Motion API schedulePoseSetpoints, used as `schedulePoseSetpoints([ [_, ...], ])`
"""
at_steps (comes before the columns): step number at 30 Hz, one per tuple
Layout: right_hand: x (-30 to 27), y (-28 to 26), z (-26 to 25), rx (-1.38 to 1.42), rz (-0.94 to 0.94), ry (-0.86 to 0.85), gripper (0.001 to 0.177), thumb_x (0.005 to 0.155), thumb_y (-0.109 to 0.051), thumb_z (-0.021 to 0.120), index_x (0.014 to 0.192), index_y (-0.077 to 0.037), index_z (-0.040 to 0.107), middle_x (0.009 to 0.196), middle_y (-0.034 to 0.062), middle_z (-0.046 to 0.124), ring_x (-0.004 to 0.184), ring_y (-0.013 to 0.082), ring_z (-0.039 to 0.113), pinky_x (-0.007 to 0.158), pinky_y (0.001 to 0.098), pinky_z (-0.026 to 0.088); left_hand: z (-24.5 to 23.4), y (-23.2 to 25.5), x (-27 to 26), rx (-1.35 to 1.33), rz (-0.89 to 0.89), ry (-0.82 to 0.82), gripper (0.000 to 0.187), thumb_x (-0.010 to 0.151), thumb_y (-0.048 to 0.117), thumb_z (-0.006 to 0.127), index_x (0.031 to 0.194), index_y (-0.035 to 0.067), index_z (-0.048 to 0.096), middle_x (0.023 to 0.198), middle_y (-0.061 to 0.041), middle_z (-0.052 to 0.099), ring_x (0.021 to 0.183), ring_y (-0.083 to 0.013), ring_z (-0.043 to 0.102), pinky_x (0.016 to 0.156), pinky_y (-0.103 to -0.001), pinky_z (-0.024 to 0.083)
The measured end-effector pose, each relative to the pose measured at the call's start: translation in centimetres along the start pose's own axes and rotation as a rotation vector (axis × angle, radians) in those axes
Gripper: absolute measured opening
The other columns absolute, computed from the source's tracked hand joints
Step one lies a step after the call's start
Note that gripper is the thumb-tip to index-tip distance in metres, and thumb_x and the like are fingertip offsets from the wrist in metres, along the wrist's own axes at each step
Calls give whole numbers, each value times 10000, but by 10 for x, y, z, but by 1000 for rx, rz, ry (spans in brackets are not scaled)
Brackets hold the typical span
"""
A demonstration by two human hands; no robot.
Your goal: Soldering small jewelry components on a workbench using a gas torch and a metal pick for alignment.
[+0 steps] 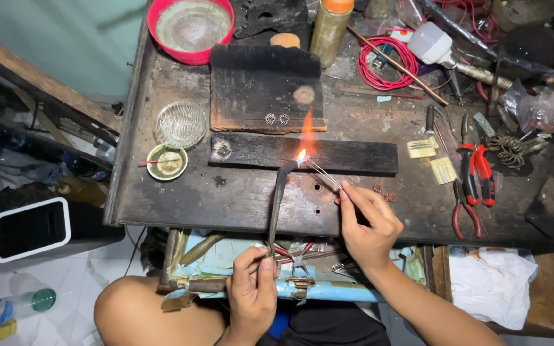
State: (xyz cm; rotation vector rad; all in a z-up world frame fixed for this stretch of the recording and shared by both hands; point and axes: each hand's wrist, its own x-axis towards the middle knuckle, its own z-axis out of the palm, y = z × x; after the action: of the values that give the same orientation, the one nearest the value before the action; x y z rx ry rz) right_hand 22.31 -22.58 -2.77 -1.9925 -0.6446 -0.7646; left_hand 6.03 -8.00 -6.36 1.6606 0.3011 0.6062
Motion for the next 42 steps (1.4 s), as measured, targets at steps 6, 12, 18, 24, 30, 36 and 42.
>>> schedulePoseSetpoints([
  [6, 3, -5, -1, 17, 7, 5, 195, 953, 80, 726, 1124, -9, 761, 900, 122, 752, 788, 193, 711, 746, 293, 607, 0, 6, 1, -3, -6, -3, 193, 1031, 147, 523, 1193, 51, 565, 692, -45, 627, 418, -80, 518, 422, -228, 452],
  [12, -1, 0, -1, -12, 11, 2, 209, 939, 67, 754, 1131, -15, 767, 942, 131, 751, 799, 196, 705, 720, 285, 590, -1, 3, 0, -4, -17, -4, 206, 1033, 163, 522, 1203, 60, 576, 694, -41, 632, 424, -81, 522, 414, -230, 451],
  [18, 0, -1, 0, -15, 6, 3, 213, 926, 88, 756, 1116, -7, 770, 933, 135, 749, 785, 195, 701, 712, 278, 594, -1, 3, 0, 7, -14, -2, 212, 1032, 176, 523, 1202, 59, 577, 688, -44, 640, 428, -80, 531, 425, -229, 455],
  [24, -2, 0, 0, -25, 9, -2, 206, 936, 73, 752, 1119, -18, 773, 935, 131, 750, 791, 198, 703, 714, 289, 583, 0, -1, -3, -6, -20, 10, 208, 1021, 166, 550, 1191, 47, 564, 685, -59, 629, 494, -94, 559, 456, -240, 475],
  [30, 0, -1, 0, -3, 2, 2, 193, 934, 78, 748, 1109, -3, 768, 907, 129, 750, 781, 200, 705, 718, 290, 594, -1, 1, -1, -2, -3, -8, 199, 1034, 166, 527, 1197, 57, 565, 683, -53, 622, 455, -91, 542, 414, -235, 459],
  [36, -1, 0, 1, 3, -5, 7, 209, 925, 92, 750, 1112, -1, 766, 931, 142, 750, 794, 209, 708, 731, 290, 601, -1, 6, 1, -25, -14, -2, 193, 1038, 157, 513, 1196, 63, 571, 704, -47, 618, 422, -82, 516, 417, -225, 452],
  [42, -1, -1, 0, 2, 0, 7, 195, 925, 77, 748, 1104, 5, 768, 944, 143, 754, 801, 208, 715, 731, 287, 604, -2, 8, 2, -4, 6, 0, 196, 1038, 161, 515, 1198, 63, 571, 698, -44, 638, 418, -81, 528, 420, -229, 455],
])
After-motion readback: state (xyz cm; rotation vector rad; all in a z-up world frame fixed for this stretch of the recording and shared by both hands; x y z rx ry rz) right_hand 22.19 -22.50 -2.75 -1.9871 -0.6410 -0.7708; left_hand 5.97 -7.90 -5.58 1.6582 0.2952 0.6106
